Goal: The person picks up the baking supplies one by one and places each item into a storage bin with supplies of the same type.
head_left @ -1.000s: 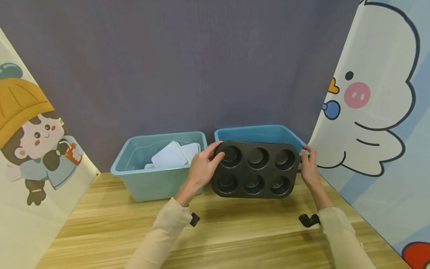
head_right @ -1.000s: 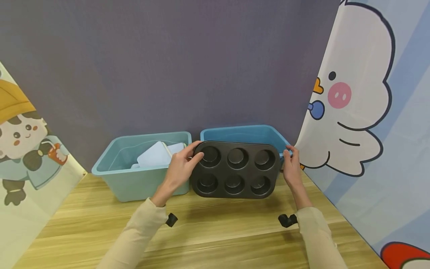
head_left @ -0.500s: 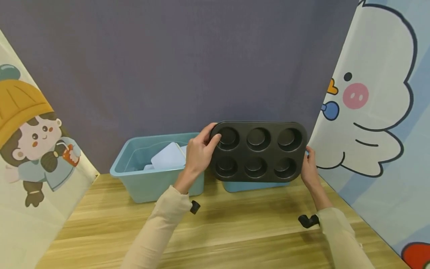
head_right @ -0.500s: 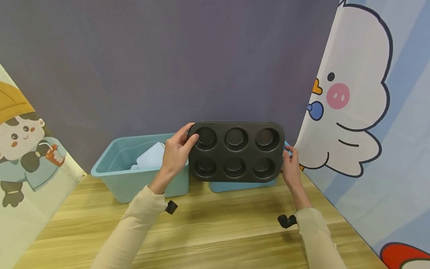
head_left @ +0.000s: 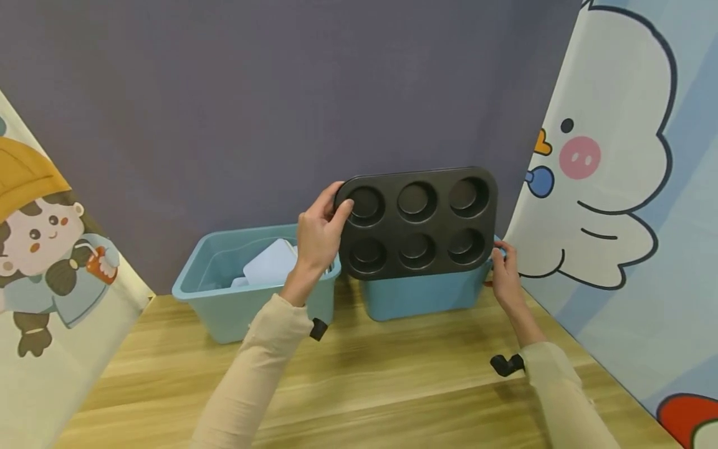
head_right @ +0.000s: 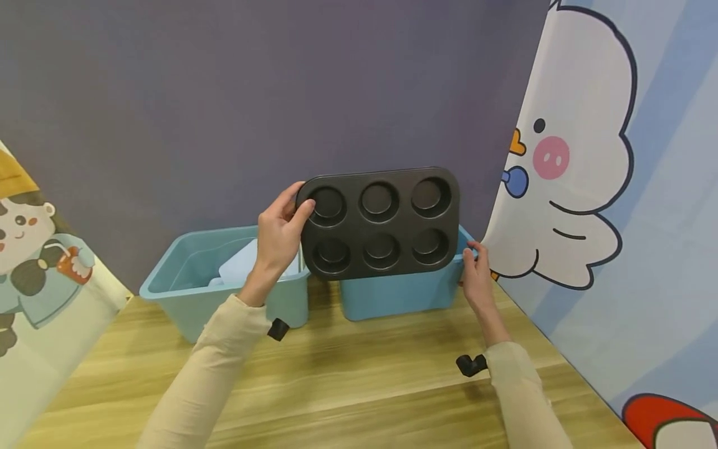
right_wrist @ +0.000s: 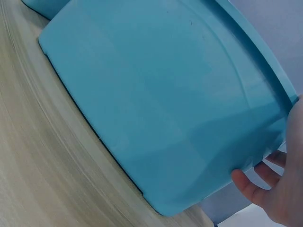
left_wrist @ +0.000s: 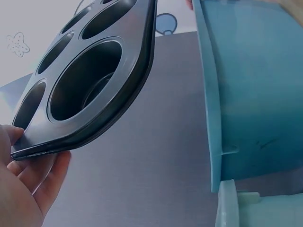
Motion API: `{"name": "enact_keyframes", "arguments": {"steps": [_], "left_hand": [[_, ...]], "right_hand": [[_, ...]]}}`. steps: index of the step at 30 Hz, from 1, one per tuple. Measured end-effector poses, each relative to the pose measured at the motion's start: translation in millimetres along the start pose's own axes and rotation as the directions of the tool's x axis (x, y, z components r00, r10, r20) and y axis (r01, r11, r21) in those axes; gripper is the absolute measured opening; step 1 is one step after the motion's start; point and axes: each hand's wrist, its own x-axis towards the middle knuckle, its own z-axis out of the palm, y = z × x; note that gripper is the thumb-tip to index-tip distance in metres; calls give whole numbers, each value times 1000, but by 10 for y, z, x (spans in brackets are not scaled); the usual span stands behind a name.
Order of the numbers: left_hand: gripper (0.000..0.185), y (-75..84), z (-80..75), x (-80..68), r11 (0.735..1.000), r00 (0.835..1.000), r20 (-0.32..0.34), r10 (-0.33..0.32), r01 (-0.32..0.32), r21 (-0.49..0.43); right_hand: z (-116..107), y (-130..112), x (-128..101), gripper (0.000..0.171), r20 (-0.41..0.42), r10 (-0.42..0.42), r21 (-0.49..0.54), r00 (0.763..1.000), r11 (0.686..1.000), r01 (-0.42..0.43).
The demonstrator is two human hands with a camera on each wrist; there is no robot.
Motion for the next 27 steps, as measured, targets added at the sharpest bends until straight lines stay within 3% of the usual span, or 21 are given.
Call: {"name": "enact_keyframes", "arguments": {"steps": [8,13,20,27], "left_hand": [[35,17,62,205,996,998,-28,-52,54,65],[37,11,125,329,988,994,-14,-109,110,105],[36,-37,226,468,971,991,-11,-130,129,201],[35,-153,310,448,956,987,-2,-162,157,248]], "right_hand": [[0,-266,-83,53,31,-9,34,999,999,8],[4,-110,-64,55,14,6,0,1000,1000,-6],[3,44,-17,58,-15,-12,-17,1000,1000,11],[21,31,-15,60,4,-16,-35,1000,999,17]]}}
